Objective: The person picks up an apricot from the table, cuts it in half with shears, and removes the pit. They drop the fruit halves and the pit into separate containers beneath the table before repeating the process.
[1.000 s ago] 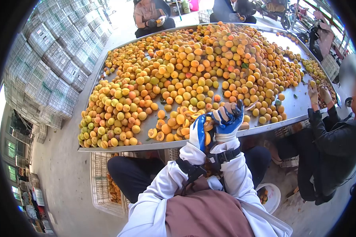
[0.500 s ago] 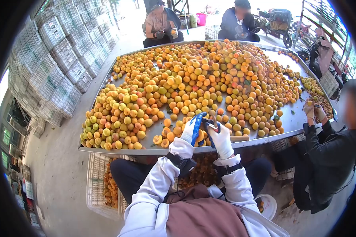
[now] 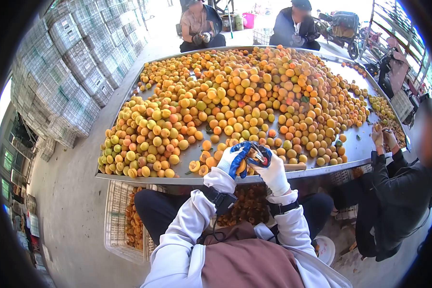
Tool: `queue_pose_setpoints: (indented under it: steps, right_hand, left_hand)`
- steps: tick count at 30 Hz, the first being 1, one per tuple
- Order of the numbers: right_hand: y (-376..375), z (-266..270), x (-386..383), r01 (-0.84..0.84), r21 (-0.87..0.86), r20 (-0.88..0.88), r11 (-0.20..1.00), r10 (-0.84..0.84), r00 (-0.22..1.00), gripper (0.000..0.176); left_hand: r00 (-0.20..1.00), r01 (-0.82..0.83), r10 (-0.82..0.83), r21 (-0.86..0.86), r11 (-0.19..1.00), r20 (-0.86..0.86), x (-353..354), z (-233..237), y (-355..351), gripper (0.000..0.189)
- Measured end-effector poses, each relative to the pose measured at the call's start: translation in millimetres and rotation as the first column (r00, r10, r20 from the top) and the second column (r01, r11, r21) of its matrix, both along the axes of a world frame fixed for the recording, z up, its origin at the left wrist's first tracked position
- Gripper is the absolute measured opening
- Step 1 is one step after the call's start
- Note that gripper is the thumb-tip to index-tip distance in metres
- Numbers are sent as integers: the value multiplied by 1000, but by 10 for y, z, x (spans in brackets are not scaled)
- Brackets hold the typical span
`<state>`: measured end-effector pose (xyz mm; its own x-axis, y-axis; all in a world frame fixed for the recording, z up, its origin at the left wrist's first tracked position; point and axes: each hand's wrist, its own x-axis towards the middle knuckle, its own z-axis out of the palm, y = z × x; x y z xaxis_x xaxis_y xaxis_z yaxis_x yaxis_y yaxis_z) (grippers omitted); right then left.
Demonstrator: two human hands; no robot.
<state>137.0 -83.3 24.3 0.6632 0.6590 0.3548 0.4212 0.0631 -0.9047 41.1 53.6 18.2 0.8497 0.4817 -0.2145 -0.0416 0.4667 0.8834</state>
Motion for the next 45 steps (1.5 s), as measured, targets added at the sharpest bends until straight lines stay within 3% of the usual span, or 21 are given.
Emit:
queue_pose_setpoints:
  steps: [3, 6, 9, 13, 16, 20, 23, 26, 29, 31, 32, 33, 34, 35, 37, 39, 40, 41, 42, 43, 45]
  right_hand:
    - [20, -30, -18, 38, -121, 118, 992, -24, 993, 51]
    - [93, -151, -7, 45, -1, -80, 999, -45, 996, 39]
    - [82, -168, 25, -32, -73, -222, 997, 15, 975, 29]
    - [73, -128, 0, -57, -96, -277, 994, 28, 960, 21]
    - [90, -267, 40, -52, 41, -485, 998, 65, 872, 18]
    - [100, -330, 62, -83, -32, -413, 996, 62, 908, 17]
    - [123, -331, 40, 47, -50, -387, 998, -63, 920, 17]
    - [136, -371, 133, 200, 14, -587, 980, -154, 795, 23]
    - [52, -385, 256, 178, -74, -474, 981, -192, 859, 26]
    - [10, -415, 303, 150, -115, -346, 982, -181, 920, 28]
    - [-2, -464, 341, 207, -206, -105, 956, -232, 967, 29]
    - [-38, -308, 288, 259, -321, 32, 911, -263, 964, 28]
    - [-36, -327, 286, 289, -360, 87, 887, -276, 957, 28]
    - [-41, -354, 305, 323, -394, 144, 861, -289, 946, 28]
    - [-56, -295, 296, 295, -419, 128, 859, -266, 955, 31]
    - [-67, -285, 283, 331, -375, 199, 866, -274, 941, 35]
    - [-71, -252, 290, 317, -392, 189, 863, -262, 946, 38]
    - [-91, -192, 267, 284, -373, 131, 883, -253, 959, 37]
    - [-91, -172, 264, 265, -350, 98, 898, -246, 964, 35]
    - [-95, -152, 264, 248, -327, 67, 912, -240, 969, 32]
    - [-131, -44, 216, 236, -307, 59, 922, -230, 972, 28]
  left_hand:
    - [999, 2, -3, 21, 1000, 48, 8, -43, -14, 30]
    - [997, 3, -8, 72, 997, 73, 30, -2, -45, 30]
    - [999, -32, 32, 11, 999, 6, 94, -47, -16, 30]
    - [1000, -6, 7, -85, 996, 5, 97, -115, 21, 27]
    - [1000, 17, -18, -60, 998, -15, 86, -85, 58, 28]
    - [997, 38, -39, -12, 999, -70, 25, -19, 53, 28]
    - [998, 52, -52, -16, 999, -21, -25, -16, 25, 30]
    - [999, 28, -27, 28, 999, -21, -138, 150, -18, 34]
    - [997, -69, 62, 184, 981, 41, -561, 436, 135, 34]
    - [974, -181, 159, 130, 975, 162, -1040, 621, 374, 30]
    - [947, -320, 225, 604, 730, 231, -1351, 605, 639, 31]
    - [921, -369, 232, 891, 263, 313, -1669, 593, 881, 31]
    - [868, -472, 409, 721, 507, 280, -1955, 844, 826, 30]
    - [804, -579, 562, 471, 666, 194, -2229, 1127, 723, 29]
    - [610, -524, 791, 729, 440, -39, -2775, 1333, 860, 29]
    - [575, -359, 818, 890, 281, -26, -3894, 735, 1552, 34]
    - [386, 55, 916, 994, 97, -111, -3861, 872, 1290, 38]
    - [170, 488, 982, 873, -9, -84, -3791, 1017, 1045, 42]
    - [171, 651, 985, 751, -113, 0, -3773, 981, 1017, 52]
    - [171, 652, 985, 750, -113, 0, -3733, 966, 1024, 52]
    - [428, 419, 896, 904, -85, -114, -3434, 881, 1013, 50]
